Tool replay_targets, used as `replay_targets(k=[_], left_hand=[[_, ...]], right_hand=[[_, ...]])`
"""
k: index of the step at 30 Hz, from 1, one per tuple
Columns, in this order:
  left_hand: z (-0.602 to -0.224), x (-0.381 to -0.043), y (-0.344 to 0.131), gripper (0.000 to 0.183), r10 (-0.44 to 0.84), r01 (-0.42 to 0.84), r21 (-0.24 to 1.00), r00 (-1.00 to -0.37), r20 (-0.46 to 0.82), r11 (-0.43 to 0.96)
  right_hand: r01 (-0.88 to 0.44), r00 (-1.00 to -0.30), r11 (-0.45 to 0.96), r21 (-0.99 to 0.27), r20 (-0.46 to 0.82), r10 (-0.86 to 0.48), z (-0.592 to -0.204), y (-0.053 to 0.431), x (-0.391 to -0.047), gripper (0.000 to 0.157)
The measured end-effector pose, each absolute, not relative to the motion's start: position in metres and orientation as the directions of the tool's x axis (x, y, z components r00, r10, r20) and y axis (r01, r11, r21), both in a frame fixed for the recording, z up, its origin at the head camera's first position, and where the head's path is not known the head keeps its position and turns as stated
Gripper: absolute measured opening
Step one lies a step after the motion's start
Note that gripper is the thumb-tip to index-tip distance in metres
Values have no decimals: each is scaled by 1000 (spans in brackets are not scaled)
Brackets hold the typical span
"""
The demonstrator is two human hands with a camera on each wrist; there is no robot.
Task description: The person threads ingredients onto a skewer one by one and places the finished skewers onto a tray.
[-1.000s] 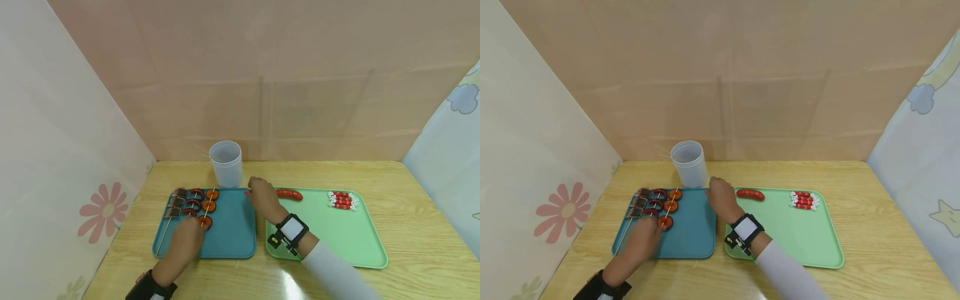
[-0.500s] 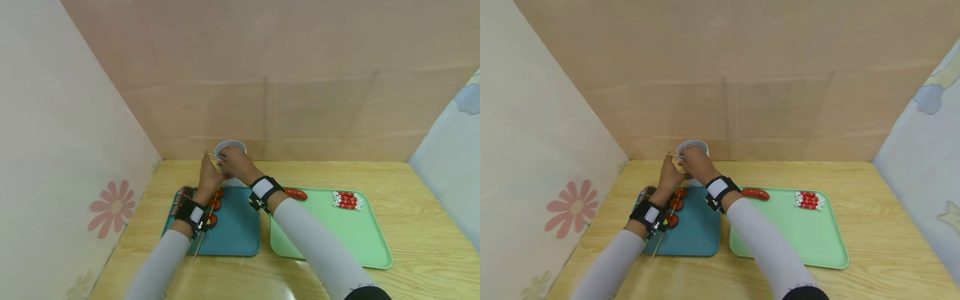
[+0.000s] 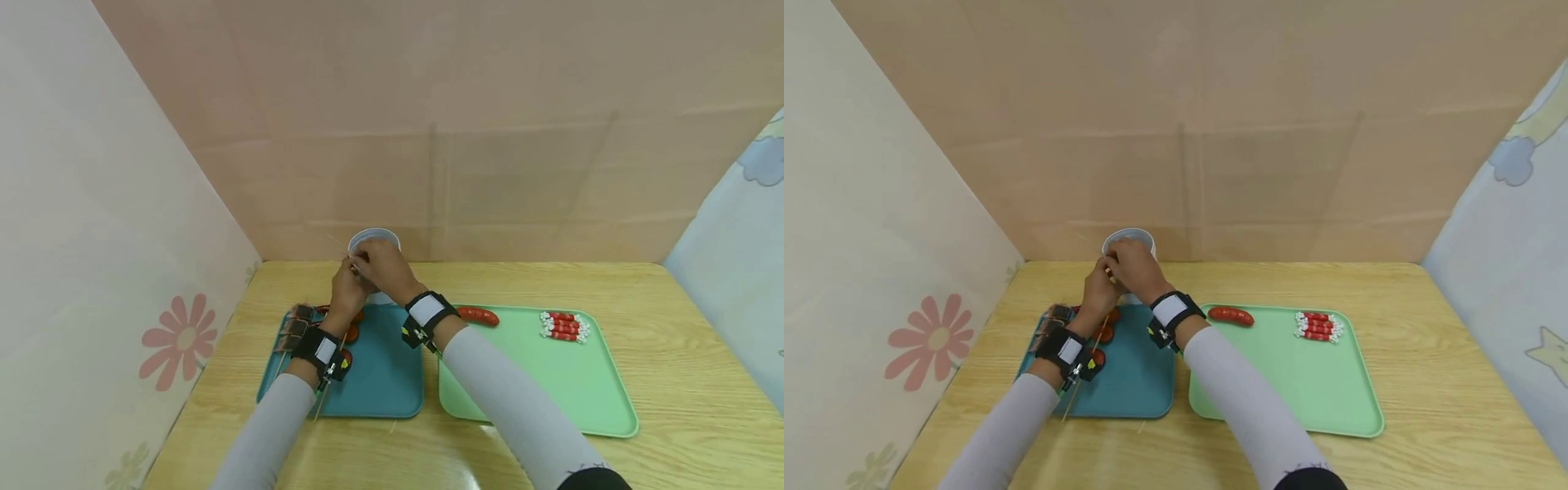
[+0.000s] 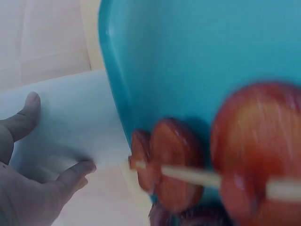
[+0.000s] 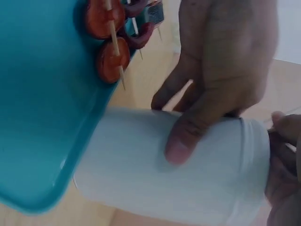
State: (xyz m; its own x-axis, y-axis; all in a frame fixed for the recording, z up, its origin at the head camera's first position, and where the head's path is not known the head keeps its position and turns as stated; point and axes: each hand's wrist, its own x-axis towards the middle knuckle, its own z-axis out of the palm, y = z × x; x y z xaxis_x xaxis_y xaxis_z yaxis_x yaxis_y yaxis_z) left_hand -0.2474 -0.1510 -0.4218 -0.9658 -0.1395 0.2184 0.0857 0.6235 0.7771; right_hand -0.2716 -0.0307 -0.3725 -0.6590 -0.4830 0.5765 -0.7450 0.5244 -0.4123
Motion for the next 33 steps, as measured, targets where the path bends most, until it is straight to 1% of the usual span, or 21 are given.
replay_targets(k=[3, 6, 9, 11, 13, 15, 17, 19, 21, 24, 26, 28, 30, 31, 33], left_hand=[[-423, -247, -155, 85, -96, 129, 789, -968, 231, 600], [-421, -244, -161, 92, -54, 159, 793, -970, 235, 588], [-404, -229, -165, 99, -90, 99, 749, -974, 207, 655], [-386, -214, -165, 94, -140, 52, 721, -969, 203, 691], [-368, -198, -163, 87, -181, 51, 699, -950, 255, 714], [-351, -182, -157, 73, -165, 151, 686, -913, 372, 712], [-341, -165, -149, 61, -105, 285, 626, -853, 510, 726], [-335, -150, -142, 51, -19, 413, 527, -774, 633, 743], [-332, -137, -134, 42, 71, 509, 404, -683, 727, 761], [-336, -125, -127, 27, 166, 582, 227, -543, 823, 781], [-340, -122, -125, 19, 196, 595, 151, -478, 856, 789], [-343, -120, -125, 14, 208, 593, 111, -442, 873, 797], [-345, -120, -127, 12, 213, 591, 104, -441, 872, 800], [-346, -120, -128, 11, 215, 586, 101, -444, 870, 804], [-347, -119, -131, 11, 229, 577, 90, -456, 860, 811]], right_hand=[[-754, -648, 486, -442, 625, -436, -366, -28, -272, 18], [-774, -619, 431, -465, 699, -357, -355, -19, -271, 19], [-804, -575, 346, -483, 780, -248, -338, -3, -268, 17], [-817, -561, 266, -512, 812, -162, -323, 11, -263, 17], [-822, -562, 154, -547, 823, -77, -310, 27, -256, 17], [-801, -598, 4, -598, 801, -19, -299, 42, -245, 20], [-751, -648, -160, -640, 761, -2, -293, 55, -232, 23], [-672, -705, -299, -678, 709, -22, -293, 64, -217, 25], [-582, -752, -401, -707, 656, -64, -297, 71, -202, 22], [-471, -779, -500, -726, 609, -150, -308, 76, -186, 15], [-421, -774, -540, -729, 599, -207, -317, 79, -179, 16], [-386, -762, -553, -738, 593, -260, -324, 83, -177, 19], [-386, -754, -517, -764, 584, -300, -331, 88, -177, 20], [-391, -754, -481, -785, 573, -321, -334, 91, -178, 21], [-418, -770, -357, -835, 535, -349, -340, 100, -181, 23]])
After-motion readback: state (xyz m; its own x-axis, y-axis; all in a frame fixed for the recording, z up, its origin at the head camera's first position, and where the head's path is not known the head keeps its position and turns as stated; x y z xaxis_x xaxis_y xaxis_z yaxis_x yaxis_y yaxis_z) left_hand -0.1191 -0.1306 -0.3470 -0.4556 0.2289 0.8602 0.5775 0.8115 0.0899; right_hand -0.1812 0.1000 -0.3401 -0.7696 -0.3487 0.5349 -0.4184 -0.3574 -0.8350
